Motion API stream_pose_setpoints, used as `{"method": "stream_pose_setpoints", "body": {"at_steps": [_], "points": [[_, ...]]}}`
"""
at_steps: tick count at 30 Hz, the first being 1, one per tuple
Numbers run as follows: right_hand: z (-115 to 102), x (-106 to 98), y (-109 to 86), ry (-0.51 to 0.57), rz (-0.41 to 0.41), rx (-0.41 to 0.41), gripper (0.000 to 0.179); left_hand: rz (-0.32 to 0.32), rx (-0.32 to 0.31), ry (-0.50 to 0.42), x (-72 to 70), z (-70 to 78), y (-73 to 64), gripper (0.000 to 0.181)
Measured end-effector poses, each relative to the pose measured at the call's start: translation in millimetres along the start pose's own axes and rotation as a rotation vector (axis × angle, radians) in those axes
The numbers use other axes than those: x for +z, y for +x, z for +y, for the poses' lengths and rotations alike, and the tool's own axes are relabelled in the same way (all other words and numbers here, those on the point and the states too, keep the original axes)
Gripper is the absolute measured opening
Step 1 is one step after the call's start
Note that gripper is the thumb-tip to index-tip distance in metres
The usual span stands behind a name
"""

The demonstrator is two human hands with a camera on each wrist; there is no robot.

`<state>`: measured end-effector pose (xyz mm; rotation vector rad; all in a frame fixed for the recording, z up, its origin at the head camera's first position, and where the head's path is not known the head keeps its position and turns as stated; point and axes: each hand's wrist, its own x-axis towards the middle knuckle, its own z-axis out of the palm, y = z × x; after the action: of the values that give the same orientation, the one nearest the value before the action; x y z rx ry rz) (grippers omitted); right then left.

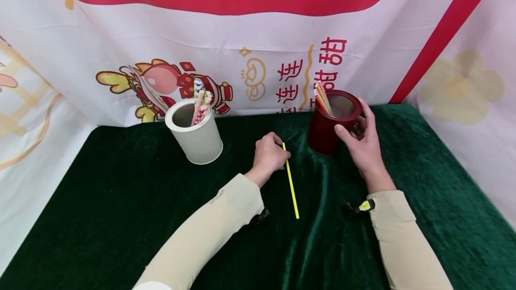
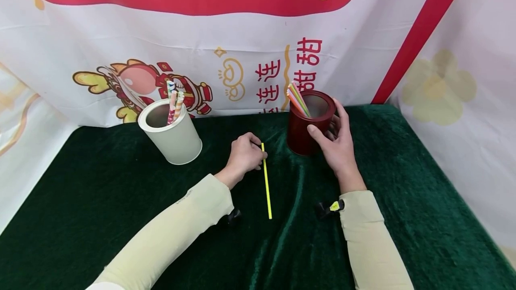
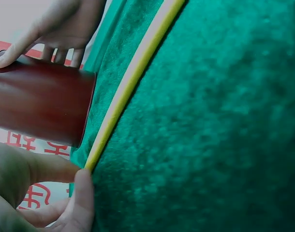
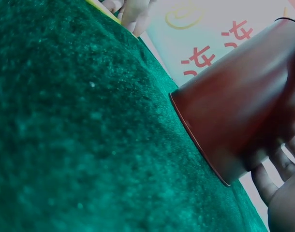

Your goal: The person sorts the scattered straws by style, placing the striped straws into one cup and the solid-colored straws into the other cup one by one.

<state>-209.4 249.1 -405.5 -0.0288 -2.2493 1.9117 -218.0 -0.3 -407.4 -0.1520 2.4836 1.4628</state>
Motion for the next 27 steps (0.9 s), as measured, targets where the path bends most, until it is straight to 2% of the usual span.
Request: {"method": "stream_pose_setpoints", "body": {"at_steps": [1, 5, 7, 15, 20, 27], "points": [[0, 0, -0.1, -0.001, 0.000, -0.001, 0.083, -0.011, -0.007, 0.007, -1.9, 4.1, -3.0, 0.031], [0, 0, 0.1, -0.004, 0.001, 0.001, 0.082, -0.026, 0.001, 0.049, 3.0, -0.3, 8.6, 0.029], [1, 0, 0.0, -0.005, 0.001, 0.003, 0.082, -0.037, -0.022, 0.053, 2.4, 1.6, 9.9, 0.028], [1, 0, 1.4, 0.003, -0.003, 0.006, 0.082, -0.017, -0.058, 0.064, 14.3, -16.0, 38.3, 0.020], [0, 1, 1.9, 0.011, -0.004, 0.002, 0.082, 0.002, -0.081, 0.060, 15.3, -18.2, 42.0, 0.017], [0, 1, 2.1, 0.007, -0.001, -0.002, 0.082, -0.015, -0.091, 0.094, 15.5, -17.6, 43.3, 0.020]]}}
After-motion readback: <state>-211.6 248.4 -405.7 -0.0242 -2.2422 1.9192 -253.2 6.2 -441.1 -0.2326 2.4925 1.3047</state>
